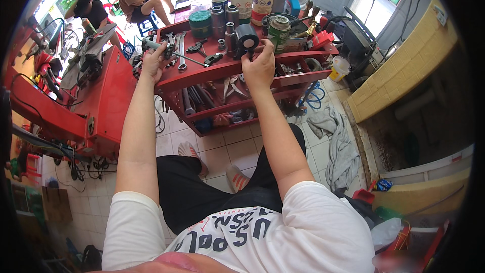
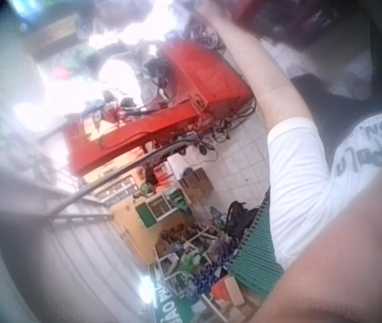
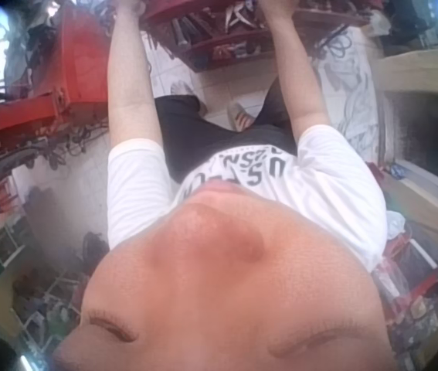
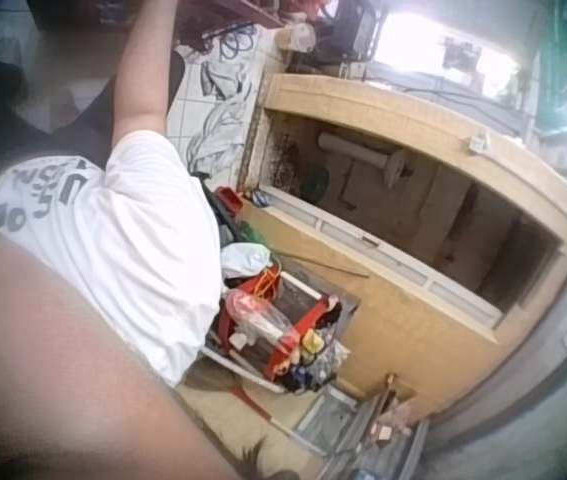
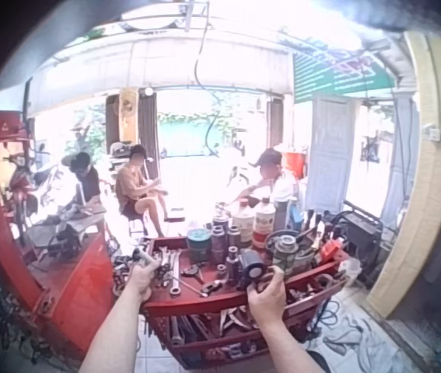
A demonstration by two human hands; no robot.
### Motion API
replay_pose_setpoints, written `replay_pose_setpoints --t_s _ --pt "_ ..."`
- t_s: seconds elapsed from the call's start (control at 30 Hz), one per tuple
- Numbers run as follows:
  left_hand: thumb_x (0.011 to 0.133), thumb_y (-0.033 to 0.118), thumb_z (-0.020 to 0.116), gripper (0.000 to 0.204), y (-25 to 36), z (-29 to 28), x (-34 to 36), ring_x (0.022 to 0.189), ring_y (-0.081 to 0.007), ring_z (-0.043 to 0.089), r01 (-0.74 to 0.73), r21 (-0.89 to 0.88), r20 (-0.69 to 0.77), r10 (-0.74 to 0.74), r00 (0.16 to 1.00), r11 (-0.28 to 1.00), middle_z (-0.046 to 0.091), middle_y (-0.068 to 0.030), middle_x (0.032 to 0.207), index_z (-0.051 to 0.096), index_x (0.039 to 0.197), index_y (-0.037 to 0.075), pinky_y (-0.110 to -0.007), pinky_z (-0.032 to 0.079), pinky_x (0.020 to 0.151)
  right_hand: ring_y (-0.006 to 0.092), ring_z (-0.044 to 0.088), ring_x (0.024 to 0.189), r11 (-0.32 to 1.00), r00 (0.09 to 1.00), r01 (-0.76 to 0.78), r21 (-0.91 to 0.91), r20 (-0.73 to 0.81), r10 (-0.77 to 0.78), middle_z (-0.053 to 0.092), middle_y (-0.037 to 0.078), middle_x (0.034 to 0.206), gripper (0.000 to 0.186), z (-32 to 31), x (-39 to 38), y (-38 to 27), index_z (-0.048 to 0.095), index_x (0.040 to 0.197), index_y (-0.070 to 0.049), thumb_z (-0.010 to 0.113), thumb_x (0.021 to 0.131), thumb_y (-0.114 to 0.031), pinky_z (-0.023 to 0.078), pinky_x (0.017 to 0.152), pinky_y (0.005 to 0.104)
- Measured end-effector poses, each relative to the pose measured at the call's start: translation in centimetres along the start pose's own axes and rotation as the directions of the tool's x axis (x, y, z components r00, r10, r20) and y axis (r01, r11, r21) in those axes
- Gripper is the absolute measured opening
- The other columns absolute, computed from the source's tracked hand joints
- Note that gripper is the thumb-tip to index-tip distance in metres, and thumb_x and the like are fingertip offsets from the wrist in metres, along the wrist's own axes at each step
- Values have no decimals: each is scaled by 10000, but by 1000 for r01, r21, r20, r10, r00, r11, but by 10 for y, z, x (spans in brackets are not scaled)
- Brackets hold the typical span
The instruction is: The person sits at a red tool cart in a workshop, handling various mechanical components and tools. They pick up a metal part, inspect it, and use a wrench to tighten or loosen a bolt. The person also handles a black cylindrical object and other small metal pieces, occasionally placing them back on the cart.
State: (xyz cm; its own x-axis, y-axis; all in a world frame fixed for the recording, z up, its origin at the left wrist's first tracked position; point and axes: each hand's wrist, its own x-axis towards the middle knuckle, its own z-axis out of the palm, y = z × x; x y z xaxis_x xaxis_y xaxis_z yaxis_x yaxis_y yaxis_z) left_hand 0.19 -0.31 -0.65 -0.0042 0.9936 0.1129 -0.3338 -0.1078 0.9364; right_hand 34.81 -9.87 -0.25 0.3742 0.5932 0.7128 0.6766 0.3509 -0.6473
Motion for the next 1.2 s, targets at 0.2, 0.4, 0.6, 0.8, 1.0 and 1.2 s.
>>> replay_pose_setpoints --t_s 0.2,0.4,0.6,0.8,1.0,1.2 --pt "1002 234 737 220 1 -1 0 1076 -235 751 9 -1 0 -9 1000 1000 739 -88 1068 622 1095 71 -423 649 825 294 667 816 999 999 -39 3 31 39 645 85 931 548 -3 0 -2 470 1301 -73 767 841 -108 524 763 469" --pt "999 233 740 212 1 0 -1 1069 -232 754 7 -15 -12 -7 1000 1000 739 -87 1070 630 1087 73 -426 647 831 335 671 879 1000 1000 -18 -10 2 18 648 111 961 567 -1 -1 -1 473 1305 -77 776 829 -131 522 802 494" --pt "949 205 795 192 7 6 -10 906 -128 705 -12 -45 -61 9 998 999 708 15 975 642 1034 127 -402 649 733 359 660 903 997 995 -74 25 63 72 657 124 982 563 2 0 0 477 1325 -86 761 843 -149 509 817 496" --pt "949 195 791 158 8 16 -13 859 -115 715 -9 -55 -36 7 999 998 721 7 945 662 1008 126 -354 648 716 274 663 826 998 998 -61 0 34 61 651 93 978 572 -3 -1 -4 472 1334 -84 770 848 -134 526 784 446" --pt "940 195 802 169 10 12 -14 840 -105 707 3 -58 -36 -5 999 998 717 9 926 657 985 122 -344 655 711 261 670 815 999 998 -51 1 45 51 659 84 981 563 -2 0 -7 471 1330 -74 765 853 -138 533 784 435" --pt "941 197 801 178 9 17 -15 839 -111 711 -12 -71 -54 8 999 997 714 2 918 651 981 109 -346 659 710 260 671 790 996 995 -89 30 51 88 659 72 947 564 -4 1 -5 474 1334 -71 760 854 -144 537 776 429"
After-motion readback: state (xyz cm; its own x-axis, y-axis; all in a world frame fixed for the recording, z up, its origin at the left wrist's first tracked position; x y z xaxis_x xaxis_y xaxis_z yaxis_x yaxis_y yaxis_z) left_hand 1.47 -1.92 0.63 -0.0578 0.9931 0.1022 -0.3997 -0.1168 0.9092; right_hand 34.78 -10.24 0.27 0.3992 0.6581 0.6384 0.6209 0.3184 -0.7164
